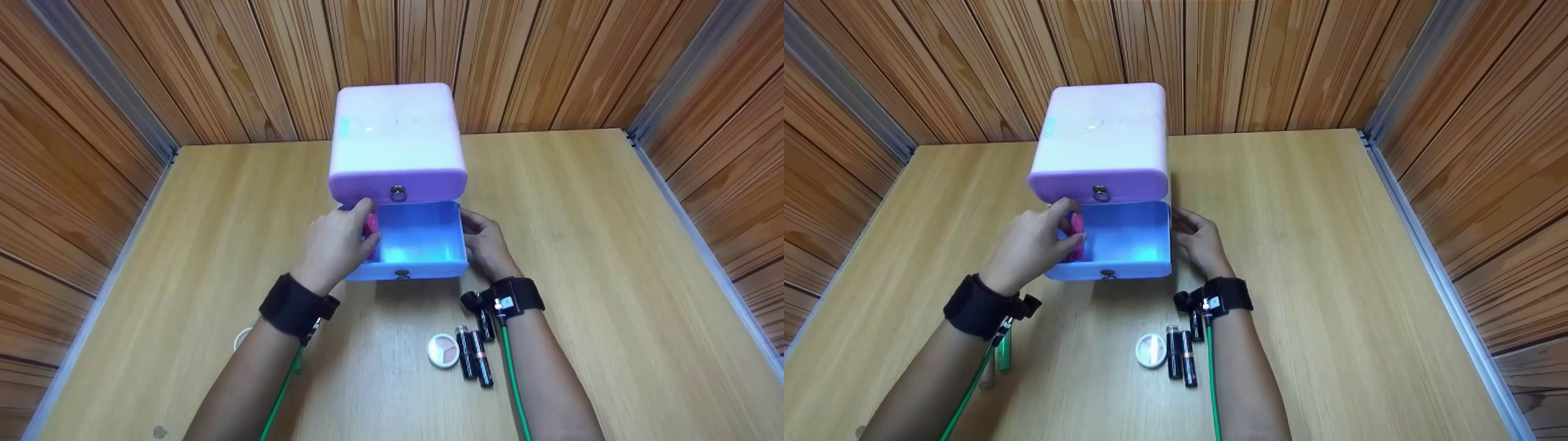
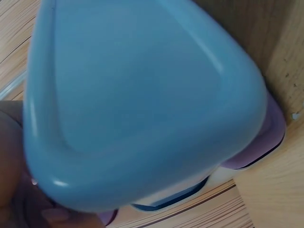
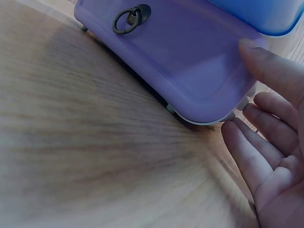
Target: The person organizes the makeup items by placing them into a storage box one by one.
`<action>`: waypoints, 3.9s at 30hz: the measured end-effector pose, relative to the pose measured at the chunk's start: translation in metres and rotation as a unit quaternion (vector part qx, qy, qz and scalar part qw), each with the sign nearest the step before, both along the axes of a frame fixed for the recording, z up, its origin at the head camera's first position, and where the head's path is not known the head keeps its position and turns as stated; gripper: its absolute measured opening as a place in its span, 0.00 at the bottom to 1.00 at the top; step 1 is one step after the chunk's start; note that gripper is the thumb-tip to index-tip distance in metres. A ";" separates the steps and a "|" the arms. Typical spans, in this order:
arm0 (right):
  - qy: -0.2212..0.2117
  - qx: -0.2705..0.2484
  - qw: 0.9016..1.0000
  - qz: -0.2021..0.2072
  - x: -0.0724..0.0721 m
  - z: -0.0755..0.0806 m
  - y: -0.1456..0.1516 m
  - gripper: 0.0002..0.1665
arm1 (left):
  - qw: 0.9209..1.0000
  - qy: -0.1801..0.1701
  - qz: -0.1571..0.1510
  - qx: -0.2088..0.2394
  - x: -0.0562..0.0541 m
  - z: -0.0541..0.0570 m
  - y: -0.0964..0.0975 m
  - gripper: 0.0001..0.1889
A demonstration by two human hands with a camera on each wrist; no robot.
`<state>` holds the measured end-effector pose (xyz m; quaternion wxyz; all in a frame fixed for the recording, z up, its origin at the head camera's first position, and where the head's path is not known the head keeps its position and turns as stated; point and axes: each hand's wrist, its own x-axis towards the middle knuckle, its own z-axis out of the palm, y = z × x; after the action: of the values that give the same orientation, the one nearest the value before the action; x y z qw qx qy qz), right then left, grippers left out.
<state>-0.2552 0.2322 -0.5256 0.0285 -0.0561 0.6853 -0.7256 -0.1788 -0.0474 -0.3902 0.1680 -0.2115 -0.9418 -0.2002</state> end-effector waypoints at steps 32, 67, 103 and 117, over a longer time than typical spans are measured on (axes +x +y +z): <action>-0.004 0.020 1.000 0.012 0.000 -0.001 -0.001 0.34 | 0.977 -0.190 0.048 -0.081 -0.010 -0.004 0.004 0.17; -0.005 0.017 1.000 -0.004 0.000 0.002 0.003 0.35 | 1.000 0.005 0.003 0.002 0.008 0.009 -0.008 0.09; 0.005 0.023 1.000 -0.002 0.001 0.001 -0.001 0.33 | 0.960 -0.235 0.125 -0.090 0.085 -0.050 -0.092 0.16; 0.018 -0.003 1.000 -0.008 0.002 -0.003 -0.004 0.33 | 0.943 -0.293 0.117 -0.108 0.086 -0.064 -0.088 0.10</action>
<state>-0.2529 0.2286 -0.5283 0.0106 -0.0636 0.6839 -0.7267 -0.0932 -0.1350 -0.4540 -0.1174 -0.0484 -0.9834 -0.1294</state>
